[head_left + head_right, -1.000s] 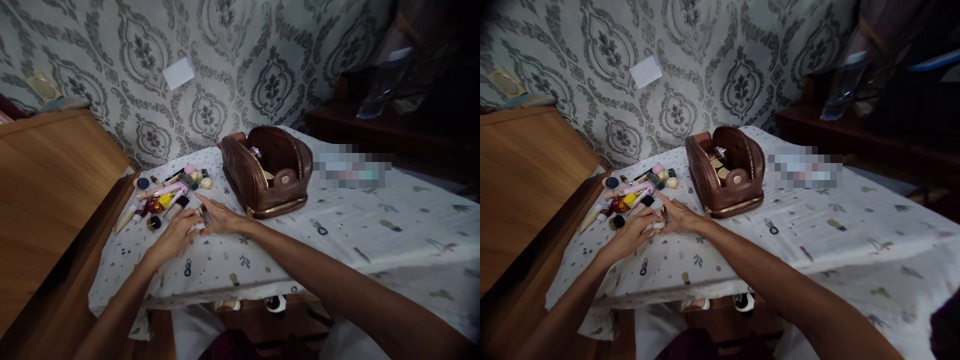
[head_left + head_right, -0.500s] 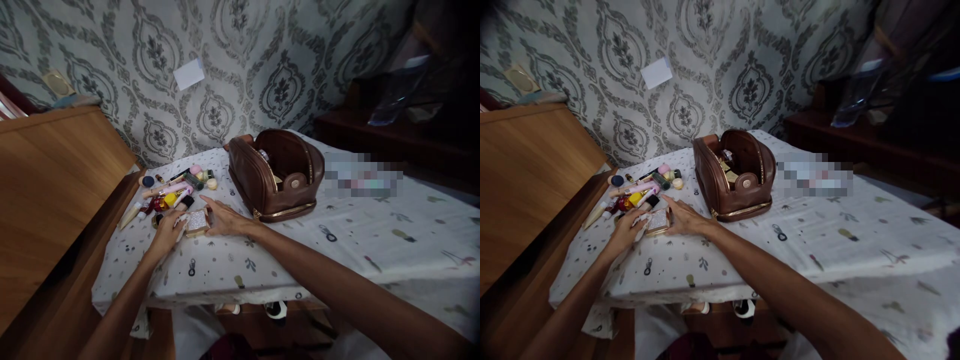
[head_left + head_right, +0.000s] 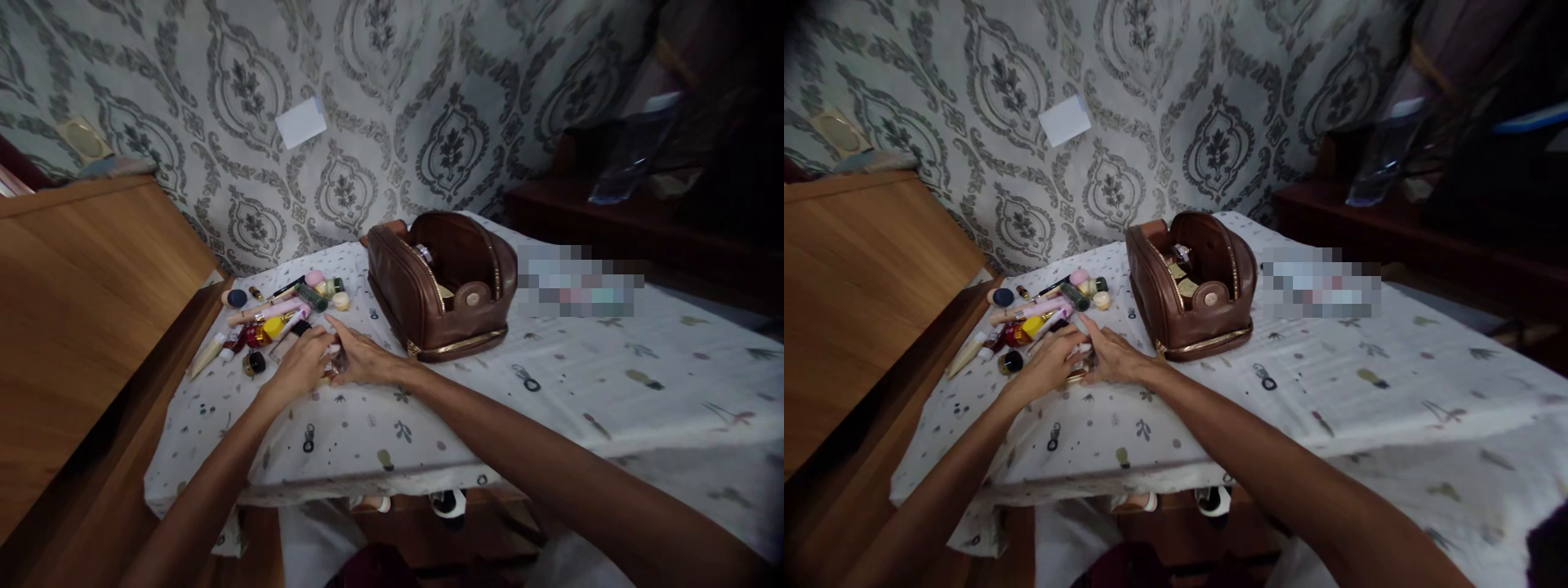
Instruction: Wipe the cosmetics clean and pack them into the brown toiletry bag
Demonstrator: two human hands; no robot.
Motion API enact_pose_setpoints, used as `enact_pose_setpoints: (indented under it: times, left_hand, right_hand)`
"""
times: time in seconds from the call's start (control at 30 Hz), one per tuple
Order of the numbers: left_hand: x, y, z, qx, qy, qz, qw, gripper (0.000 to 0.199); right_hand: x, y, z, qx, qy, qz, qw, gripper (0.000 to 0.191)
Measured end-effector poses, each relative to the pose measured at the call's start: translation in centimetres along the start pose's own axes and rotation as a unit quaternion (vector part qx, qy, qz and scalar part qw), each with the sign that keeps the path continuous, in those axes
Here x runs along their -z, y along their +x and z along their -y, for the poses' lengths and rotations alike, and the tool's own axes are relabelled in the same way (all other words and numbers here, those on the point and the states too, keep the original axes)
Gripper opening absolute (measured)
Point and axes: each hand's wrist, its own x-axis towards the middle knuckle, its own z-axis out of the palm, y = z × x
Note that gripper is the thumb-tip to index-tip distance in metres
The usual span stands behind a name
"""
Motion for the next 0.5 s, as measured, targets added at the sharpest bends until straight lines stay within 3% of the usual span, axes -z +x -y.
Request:
enact_pose_setpoints:
  times: [0.1,0.2,0.37,0.5]
  left_hand:
    - [0.7,-2.1,-1.6,-0.025,-0.021,0.027,0.999,0.025]
    - [0.9,-4.6,-1.6,-0.022,-0.05,0.016,0.998,0.032]
    - [-0.3,-7.7,0.8,0.054,-0.067,-0.081,0.993,0.033]
    - [-1.6,-8.4,2.5,0.103,-0.115,-0.157,0.975,0.028]
  right_hand:
    - [-0.1,0.1,0.0,-0.004,-0.005,0.002,1.0,0.13]
    - [0.0,0.1,0.2,-0.011,-0.013,0.009,1.0,0.127]
    - [0.5,0.0,0.5,-0.011,-0.044,0.023,0.999,0.112]
    - [0.6,-0.1,0.3,0.018,-0.062,0.026,0.998,0.102]
